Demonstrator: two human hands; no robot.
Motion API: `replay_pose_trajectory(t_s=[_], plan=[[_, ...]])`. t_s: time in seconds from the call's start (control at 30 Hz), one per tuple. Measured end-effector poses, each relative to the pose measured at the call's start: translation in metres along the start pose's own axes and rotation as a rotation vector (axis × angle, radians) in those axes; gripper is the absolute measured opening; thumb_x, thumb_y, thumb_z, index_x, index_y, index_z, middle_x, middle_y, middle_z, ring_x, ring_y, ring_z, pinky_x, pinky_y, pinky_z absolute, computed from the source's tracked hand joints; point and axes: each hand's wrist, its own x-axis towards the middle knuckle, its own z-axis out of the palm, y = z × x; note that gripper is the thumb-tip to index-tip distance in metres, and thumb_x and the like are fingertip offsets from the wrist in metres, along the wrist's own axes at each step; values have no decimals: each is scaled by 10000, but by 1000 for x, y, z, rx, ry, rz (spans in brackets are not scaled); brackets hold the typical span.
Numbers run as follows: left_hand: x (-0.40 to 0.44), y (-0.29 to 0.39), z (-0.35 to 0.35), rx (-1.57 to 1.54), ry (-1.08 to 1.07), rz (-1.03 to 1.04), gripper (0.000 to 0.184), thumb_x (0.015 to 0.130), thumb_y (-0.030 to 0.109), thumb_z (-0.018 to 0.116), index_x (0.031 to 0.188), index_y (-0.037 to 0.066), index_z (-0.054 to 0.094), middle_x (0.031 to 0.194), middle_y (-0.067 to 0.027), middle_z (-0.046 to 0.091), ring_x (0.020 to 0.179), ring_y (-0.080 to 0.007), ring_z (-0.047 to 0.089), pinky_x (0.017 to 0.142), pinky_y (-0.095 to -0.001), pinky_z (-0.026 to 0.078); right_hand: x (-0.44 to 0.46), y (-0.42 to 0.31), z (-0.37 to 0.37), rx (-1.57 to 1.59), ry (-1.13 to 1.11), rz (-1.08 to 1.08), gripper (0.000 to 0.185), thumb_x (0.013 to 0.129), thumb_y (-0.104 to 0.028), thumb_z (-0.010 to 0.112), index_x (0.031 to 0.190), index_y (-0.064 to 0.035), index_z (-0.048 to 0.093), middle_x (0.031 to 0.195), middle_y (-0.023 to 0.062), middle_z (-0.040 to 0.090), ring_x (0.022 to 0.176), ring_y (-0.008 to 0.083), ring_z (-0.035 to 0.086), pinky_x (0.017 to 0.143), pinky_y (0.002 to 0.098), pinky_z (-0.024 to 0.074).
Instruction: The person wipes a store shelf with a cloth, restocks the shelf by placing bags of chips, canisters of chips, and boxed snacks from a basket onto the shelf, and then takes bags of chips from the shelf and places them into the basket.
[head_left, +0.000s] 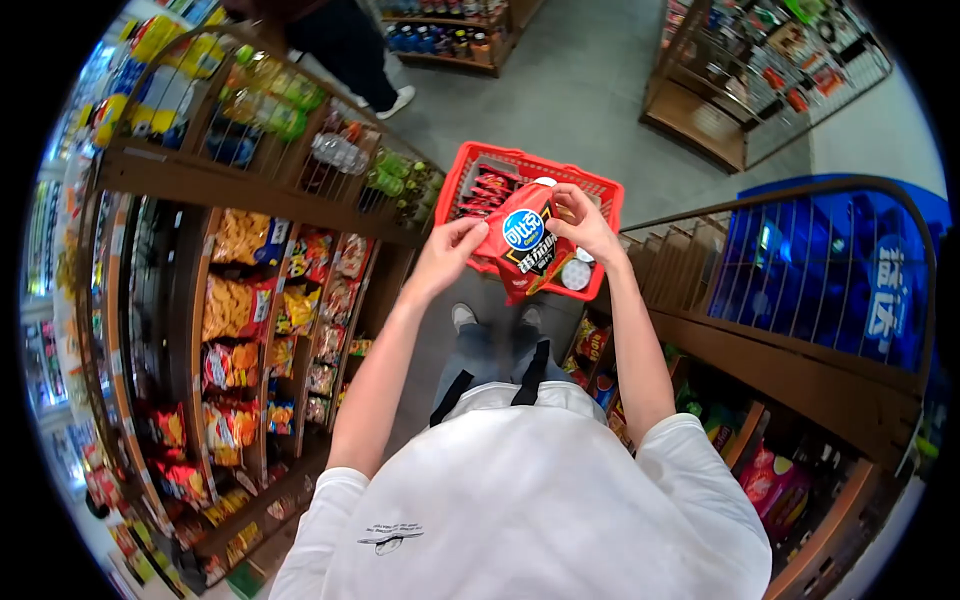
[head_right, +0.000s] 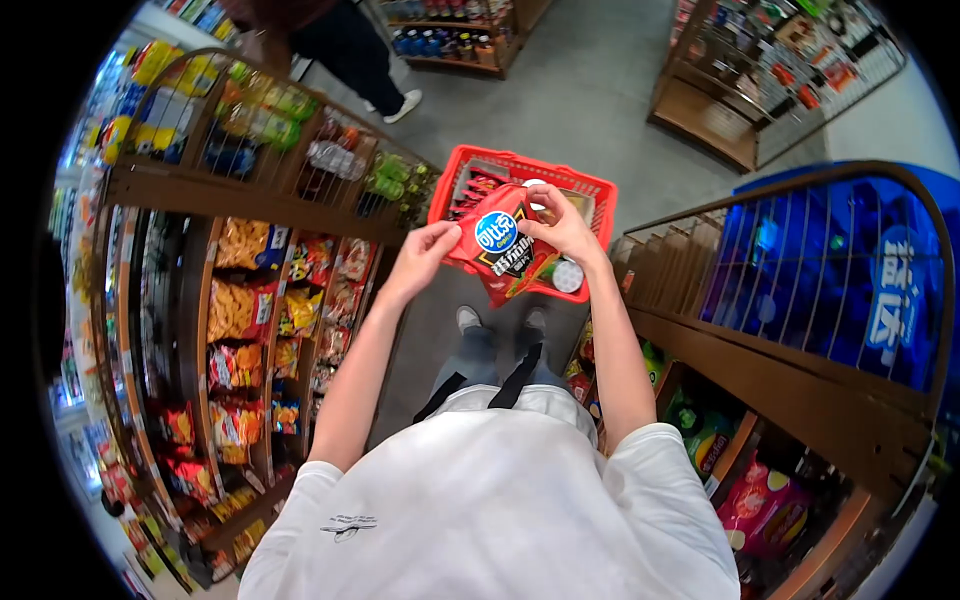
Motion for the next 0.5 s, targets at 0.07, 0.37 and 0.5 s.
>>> replay_pose_trajectory(t_s=[0.07,0.37,0.5], plan=[[-7,7,-27,-84,6,-15,295,951,240,571,1025,-29,666,881,7,667,810,-43,574,743,-213,459,12,8,11,-58,-127,-23,714,817,-299,749,1379,-63,378,1329,104,488,1253,212,434,1048,351,337],[-95,11,-84,-525,473,-63,399,943,433,541,1038,56,629,860,12,660,767,-76,610,718,-243,471,18,-4,162,75,-99,317,609,879,-480,620,1269,-26,510,1095,69,618,966,125,589,856,269,466],[-173,-15,-104,-275,572,-15,590,919,458,573,1291,17,448,1094,-50,579,980,-113,561,774,-263,469,12,-6,231,125,-143,325,524,886,-445,625,1189,-22,561,1018,63,650,865,111,628,766,256,511]])
